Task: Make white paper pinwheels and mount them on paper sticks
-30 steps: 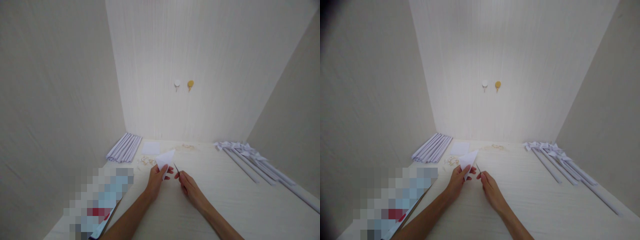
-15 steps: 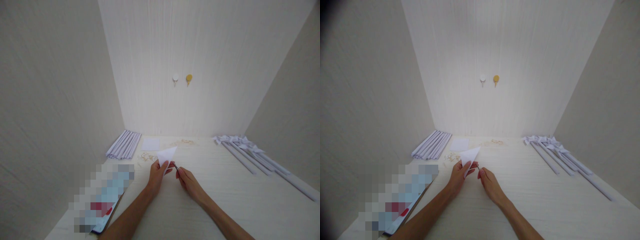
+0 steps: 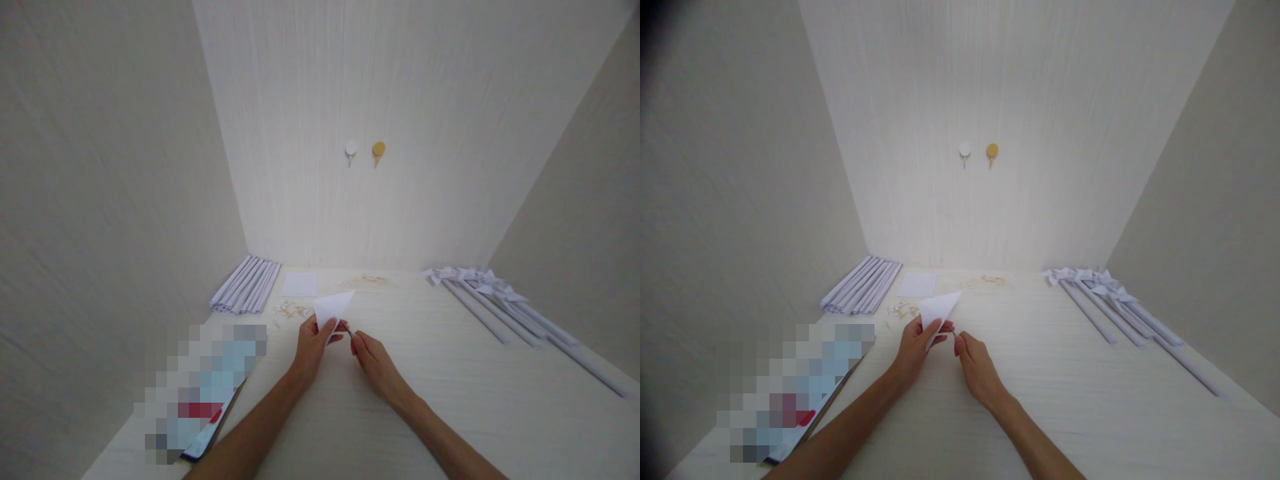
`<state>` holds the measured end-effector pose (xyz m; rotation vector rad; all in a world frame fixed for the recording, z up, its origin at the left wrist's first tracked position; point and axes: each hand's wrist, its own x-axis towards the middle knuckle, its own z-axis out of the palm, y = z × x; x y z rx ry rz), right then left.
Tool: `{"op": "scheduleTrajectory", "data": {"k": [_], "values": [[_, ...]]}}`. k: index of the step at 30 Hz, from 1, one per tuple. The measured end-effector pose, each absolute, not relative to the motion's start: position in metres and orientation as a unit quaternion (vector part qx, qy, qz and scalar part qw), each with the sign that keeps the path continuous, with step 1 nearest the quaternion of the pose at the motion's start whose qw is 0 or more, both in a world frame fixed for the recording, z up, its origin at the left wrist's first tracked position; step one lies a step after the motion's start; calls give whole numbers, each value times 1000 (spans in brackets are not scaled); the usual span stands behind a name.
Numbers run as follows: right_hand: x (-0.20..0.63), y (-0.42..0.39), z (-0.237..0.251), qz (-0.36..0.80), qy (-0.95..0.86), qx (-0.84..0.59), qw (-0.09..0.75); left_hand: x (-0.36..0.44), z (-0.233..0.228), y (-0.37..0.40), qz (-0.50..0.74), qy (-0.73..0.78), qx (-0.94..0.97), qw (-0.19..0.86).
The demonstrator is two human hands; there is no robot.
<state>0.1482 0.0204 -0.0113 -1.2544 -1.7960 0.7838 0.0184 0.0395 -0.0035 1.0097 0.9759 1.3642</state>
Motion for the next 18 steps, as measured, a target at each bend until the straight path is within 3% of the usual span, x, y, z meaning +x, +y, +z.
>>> {"op": "scheduleTrajectory", "data": {"k": [18], "values": [[147, 20, -10, 292, -714, -502, 391, 18, -4, 41, 576, 416, 438, 551]]}}
